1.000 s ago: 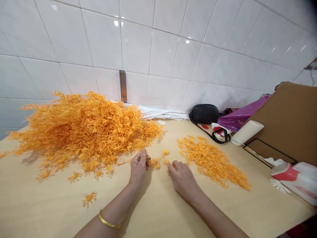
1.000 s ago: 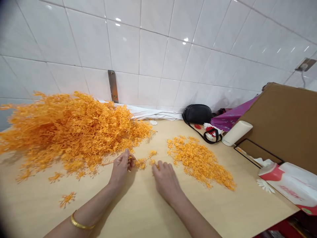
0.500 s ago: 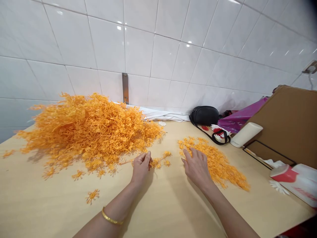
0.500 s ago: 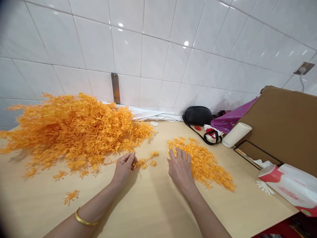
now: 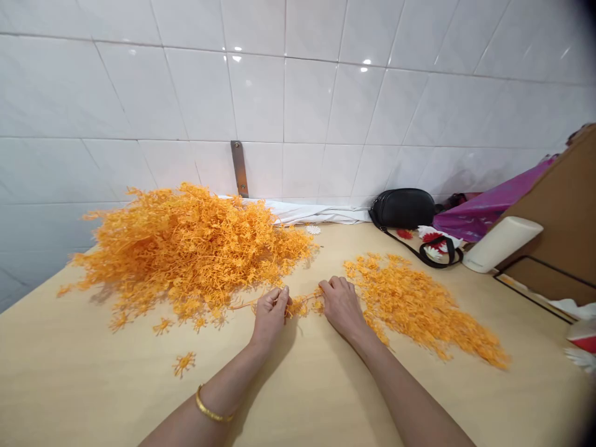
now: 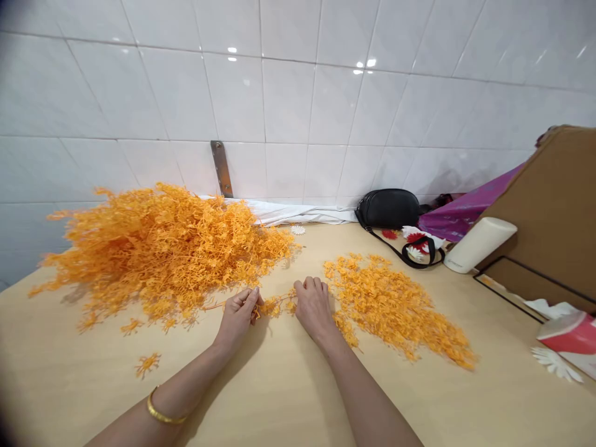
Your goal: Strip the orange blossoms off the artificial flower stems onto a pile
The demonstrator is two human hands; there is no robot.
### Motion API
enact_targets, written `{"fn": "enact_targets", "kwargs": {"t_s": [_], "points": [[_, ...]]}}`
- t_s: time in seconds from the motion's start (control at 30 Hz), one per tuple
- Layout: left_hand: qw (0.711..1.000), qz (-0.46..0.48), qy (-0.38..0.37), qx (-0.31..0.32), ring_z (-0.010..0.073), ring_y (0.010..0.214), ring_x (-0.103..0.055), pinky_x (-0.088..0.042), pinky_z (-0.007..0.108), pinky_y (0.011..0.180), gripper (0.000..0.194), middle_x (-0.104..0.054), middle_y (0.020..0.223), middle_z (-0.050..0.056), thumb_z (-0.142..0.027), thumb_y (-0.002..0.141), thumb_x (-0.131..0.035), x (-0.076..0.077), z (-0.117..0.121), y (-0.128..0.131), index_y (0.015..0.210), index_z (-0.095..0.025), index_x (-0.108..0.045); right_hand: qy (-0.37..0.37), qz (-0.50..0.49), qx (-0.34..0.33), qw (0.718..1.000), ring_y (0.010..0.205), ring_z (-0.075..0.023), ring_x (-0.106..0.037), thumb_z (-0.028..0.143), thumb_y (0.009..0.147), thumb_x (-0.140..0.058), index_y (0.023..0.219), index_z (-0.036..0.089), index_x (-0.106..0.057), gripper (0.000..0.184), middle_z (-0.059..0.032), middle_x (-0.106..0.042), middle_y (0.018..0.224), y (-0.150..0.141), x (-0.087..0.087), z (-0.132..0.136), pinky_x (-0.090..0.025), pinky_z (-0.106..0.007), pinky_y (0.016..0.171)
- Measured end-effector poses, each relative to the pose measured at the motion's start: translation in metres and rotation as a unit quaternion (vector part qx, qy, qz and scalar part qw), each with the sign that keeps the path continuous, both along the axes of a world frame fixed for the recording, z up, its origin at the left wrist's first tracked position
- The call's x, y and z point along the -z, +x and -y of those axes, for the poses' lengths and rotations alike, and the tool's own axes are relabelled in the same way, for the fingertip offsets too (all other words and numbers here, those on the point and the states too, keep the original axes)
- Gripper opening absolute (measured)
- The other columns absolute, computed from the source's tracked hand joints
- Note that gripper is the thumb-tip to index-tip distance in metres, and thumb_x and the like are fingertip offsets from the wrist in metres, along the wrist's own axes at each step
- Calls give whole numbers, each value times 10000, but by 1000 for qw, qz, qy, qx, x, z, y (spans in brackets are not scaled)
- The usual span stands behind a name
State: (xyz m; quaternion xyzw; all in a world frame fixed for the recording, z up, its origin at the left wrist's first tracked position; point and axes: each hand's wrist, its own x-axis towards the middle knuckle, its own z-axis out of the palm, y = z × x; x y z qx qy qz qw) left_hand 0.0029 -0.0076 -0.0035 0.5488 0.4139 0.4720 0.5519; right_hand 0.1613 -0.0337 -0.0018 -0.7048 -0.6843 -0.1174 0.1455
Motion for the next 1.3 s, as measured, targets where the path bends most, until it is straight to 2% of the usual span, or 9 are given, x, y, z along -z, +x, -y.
{"fn": "enact_targets", "kwargs": {"t_s": [0.17, 0.33, 0.43, 0.57, 0.73, 0.83, 1.07, 1.2, 1.3], "points": [[999, 43, -9, -18, 45, 438, -495, -358, 171, 363, 360, -531, 858, 30, -489, 719, -461, -11, 9, 2, 917, -192, -505, -1, -29, 4, 1000, 793, -188, -426, 119, 779, -394, 786, 174, -530, 146, -59, -515, 777, 7, -3, 2, -247, -288, 691], [996, 45, 68, -48, 108, 630, -595, -418, 184, 397, 478, -358, 1248, 116, -492, 768, -377, -45, 17, -4, 1186, -262, -361, -24, -58, -30, 998, 758, -186, -466, 184, 809, -376, 737, 166, -533, 173, -56, -563, 749, 8, -5, 6, -245, -297, 684], [986, 23, 116, -114, 96, 634, -578, -408, 173, 431, 428, -473, 1140, 88, -427, 734, -489, -59, 25, -11, 1117, -244, -433, -26, -117, -54, 991, 714, -168, -481, 220, 827, -352, 682, 161, -519, 229, -49, -567, 703, 7, -8, 7, -259, -288, 671], [995, 60, -10, -81, 106, 617, -565, -409, 191, 471, 303, -572, 821, 44, -415, 687, -554, -47, 36, -15, 848, -158, -545, -47, -300, -114, 946, 547, -112, -423, 266, 831, -329, 559, 166, -429, 307, 7, -464, 548, 2, -13, 8, -268, -235, 550], [964, 162, -210, -2, 137, 695, -581, -446, 238, 614, 266, -593, 766, 74, -333, 645, -631, -18, 35, 1, 768, -110, -554, -196, -567, -220, 769, 400, -61, -290, 403, 798, -387, 575, 176, -385, 318, 64, -348, 474, -8, -14, 14, -217, -198, 417], [943, 224, -246, 0, 121, 664, -577, -440, 226, 602, 219, -605, 771, 57, -216, 633, -648, -15, 26, 10, 813, -122, -565, -248, -611, -252, 708, 397, -49, -281, 418, 753, -471, 563, 169, -395, 322, 65, -351, 471, -12, -14, 18, -215, -194, 403], [942, 248, -223, -31, 104, 527, -547, -395, 205, 509, 91, -588, 586, 39, -137, 620, -629, -14, 12, 22, 669, -113, -557, -247, -649, -220, 685, 455, -68, -427, 396, 601, -660, 692, 160, -473, 315, 48, -472, 528, -7, -13, 14, -309, -193, 439], [951, 253, -179, -26, 89, 467, -513, -368, 200, 492, 159, -556, 503, 20, -177, 574, -666, -8, 12, 28, 575, -113, -520, -197, -696, -128, 678, 448, -72, -469, 496, 636, -593, 754, 181, -442, 369, 27, -535, 630, -4, -11, 10, -330, -183, 394], [956, 248, -155, 6, 102, 470, -516, -369, 218, 495, 195, -557, 518, 19, -232, 589, -655, -5, 13, 32, 580, -126, -492, -162, -686, -142, 695, 430, -59, -430, 486, 677, -552, 687, 167, -460, 332, 35, -505, 577, -11, -9, 10, -301, -168, 373]]}}
